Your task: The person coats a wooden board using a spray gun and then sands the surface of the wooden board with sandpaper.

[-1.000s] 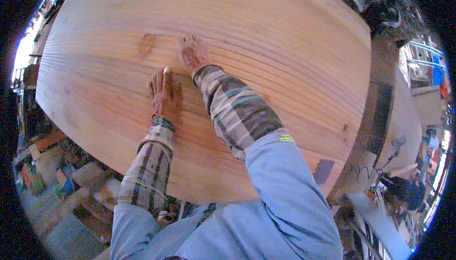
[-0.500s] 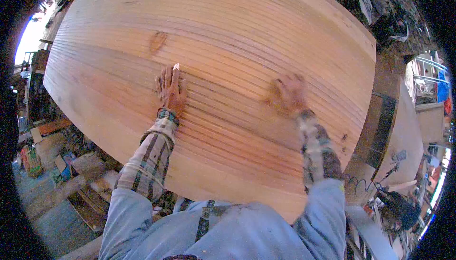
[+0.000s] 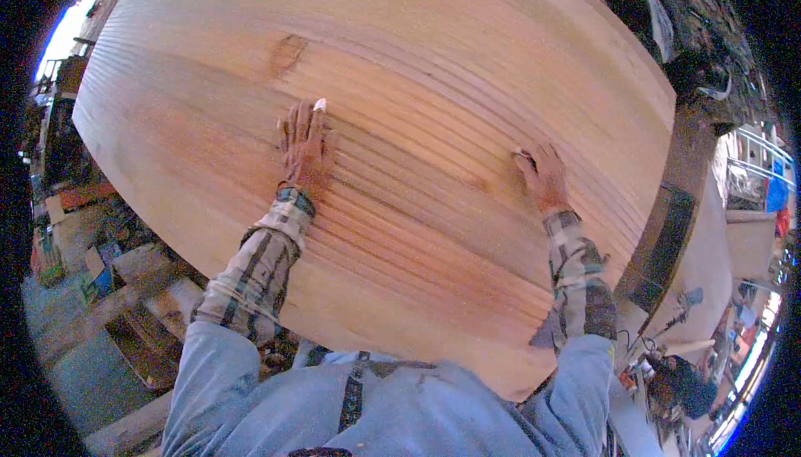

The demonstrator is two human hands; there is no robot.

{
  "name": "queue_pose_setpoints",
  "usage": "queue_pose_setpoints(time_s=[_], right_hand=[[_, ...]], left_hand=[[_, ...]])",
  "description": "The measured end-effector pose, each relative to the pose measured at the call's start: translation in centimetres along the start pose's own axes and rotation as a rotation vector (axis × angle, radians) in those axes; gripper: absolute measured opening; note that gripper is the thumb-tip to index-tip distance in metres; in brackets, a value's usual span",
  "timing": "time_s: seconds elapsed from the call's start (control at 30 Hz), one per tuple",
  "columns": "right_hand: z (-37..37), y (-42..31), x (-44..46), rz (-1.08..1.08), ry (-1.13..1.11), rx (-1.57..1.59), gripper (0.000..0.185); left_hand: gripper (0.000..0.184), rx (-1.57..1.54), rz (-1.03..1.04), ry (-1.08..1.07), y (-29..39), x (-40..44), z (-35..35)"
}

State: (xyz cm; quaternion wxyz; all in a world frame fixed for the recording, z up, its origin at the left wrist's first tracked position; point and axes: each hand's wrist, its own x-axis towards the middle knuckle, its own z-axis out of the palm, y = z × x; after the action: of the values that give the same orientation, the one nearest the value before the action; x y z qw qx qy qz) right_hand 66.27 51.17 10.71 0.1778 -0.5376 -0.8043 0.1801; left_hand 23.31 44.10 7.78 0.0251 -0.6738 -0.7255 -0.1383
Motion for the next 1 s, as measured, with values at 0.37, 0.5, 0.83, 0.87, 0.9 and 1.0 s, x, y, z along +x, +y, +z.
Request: queue_pose_setpoints(time_s=[0.37, 0.5, 0.83, 0.87, 0.9, 1.0], right_hand=[[14.3, -14.1, 17.5, -0.276, -0.055, -0.107, 0.043], [3.7, 0.1, 2.4, -0.124, -0.014, -0.202, 0.024], [12.8, -12.2, 13.0, -0.324, 0.168, -0.253, 0.020], [15.4, -16.1, 16.7, -0.314, 0.175, -0.171, 0.023], [17.7, -19.3, 20.2, -0.313, 0.182, -0.133, 0.022], [20.6, -25.1, 25.4, -0.315, 0.164, -0.060, 0.020]], left_hand=[[0.058, -0.216, 0.016, 0.059, -0.6, -0.1, 0.2], [0.058, -0.187, 0.016, 0.063, -0.1, -0.5, 0.7], [0.063, -0.104, -0.002, -0.001, 0.3, 0.0, 0.0], [0.063, -0.091, -0.004, 0.011, 0.2, 0.2, -0.3], [0.062, -0.136, -0.028, 0.012, 0.2, 0.3, -0.5], [0.070, -0.229, -0.145, -0.283, -0.5, 1.5, 0.1]])
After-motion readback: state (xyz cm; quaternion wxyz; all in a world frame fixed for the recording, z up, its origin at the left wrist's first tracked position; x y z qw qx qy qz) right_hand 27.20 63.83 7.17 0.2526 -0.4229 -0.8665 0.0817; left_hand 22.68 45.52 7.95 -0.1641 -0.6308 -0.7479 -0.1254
